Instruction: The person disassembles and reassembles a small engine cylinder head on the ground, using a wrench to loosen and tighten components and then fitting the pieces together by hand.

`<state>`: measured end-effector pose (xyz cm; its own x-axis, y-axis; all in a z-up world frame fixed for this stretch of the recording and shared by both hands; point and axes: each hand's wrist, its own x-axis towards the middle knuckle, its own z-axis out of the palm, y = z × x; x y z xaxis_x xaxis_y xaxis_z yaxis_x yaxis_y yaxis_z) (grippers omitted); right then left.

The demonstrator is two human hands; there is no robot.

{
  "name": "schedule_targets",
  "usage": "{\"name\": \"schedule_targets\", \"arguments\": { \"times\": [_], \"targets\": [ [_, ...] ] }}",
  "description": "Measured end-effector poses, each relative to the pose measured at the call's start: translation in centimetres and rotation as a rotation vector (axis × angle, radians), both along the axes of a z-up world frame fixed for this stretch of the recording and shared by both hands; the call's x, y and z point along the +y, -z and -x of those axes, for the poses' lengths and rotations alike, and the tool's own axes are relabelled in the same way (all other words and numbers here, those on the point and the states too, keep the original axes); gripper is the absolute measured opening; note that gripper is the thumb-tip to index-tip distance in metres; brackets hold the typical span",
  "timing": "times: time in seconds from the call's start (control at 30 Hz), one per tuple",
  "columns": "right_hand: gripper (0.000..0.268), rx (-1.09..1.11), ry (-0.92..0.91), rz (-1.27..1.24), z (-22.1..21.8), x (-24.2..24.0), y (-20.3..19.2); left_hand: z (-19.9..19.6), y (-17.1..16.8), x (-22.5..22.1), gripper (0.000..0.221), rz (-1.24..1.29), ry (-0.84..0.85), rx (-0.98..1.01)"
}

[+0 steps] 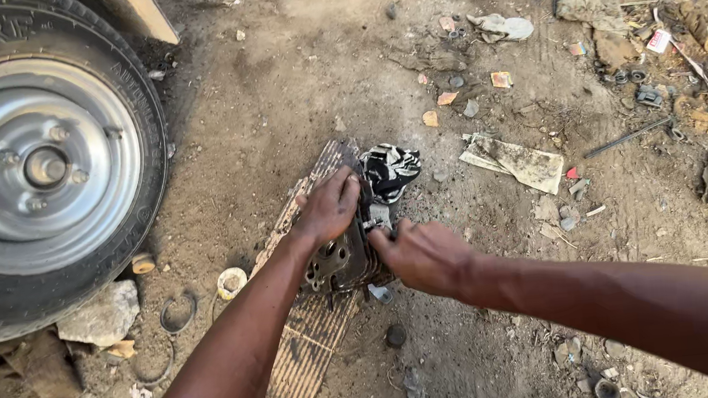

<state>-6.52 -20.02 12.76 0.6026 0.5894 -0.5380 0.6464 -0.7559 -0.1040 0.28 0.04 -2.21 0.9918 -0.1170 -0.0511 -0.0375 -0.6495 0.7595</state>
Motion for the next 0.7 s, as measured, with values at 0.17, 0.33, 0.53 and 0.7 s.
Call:
{"name": "schedule_targets", "arguments": {
  "times": [0.17,0.33,0.53,0.7],
  "targets": [
    [0.03,0.173,0.248,-0.351,-4.3,-2.2,-1.7,-0.3,-0.7,-0.1,0.051,0.009,0.022,0.19],
    [0.028,0.003,0.16,-0.439,-6.8,-1.9,-0.9,0.5,-3.0,-0.7,0.053,-0.035,-0.034,0.199],
    [0.048,-0.168,0.061,-0.069,-5.4,-1.5,1.9,-0.1,-0.1,0.1,0.055,0.039,-0.035,0.066],
    [0.018,-0.181,0.339,-0.276,-12.4,-5.6,4.8,0.5,0.0,-1.8,0.047,-0.093,0.067,-0.055]
  ]
}}
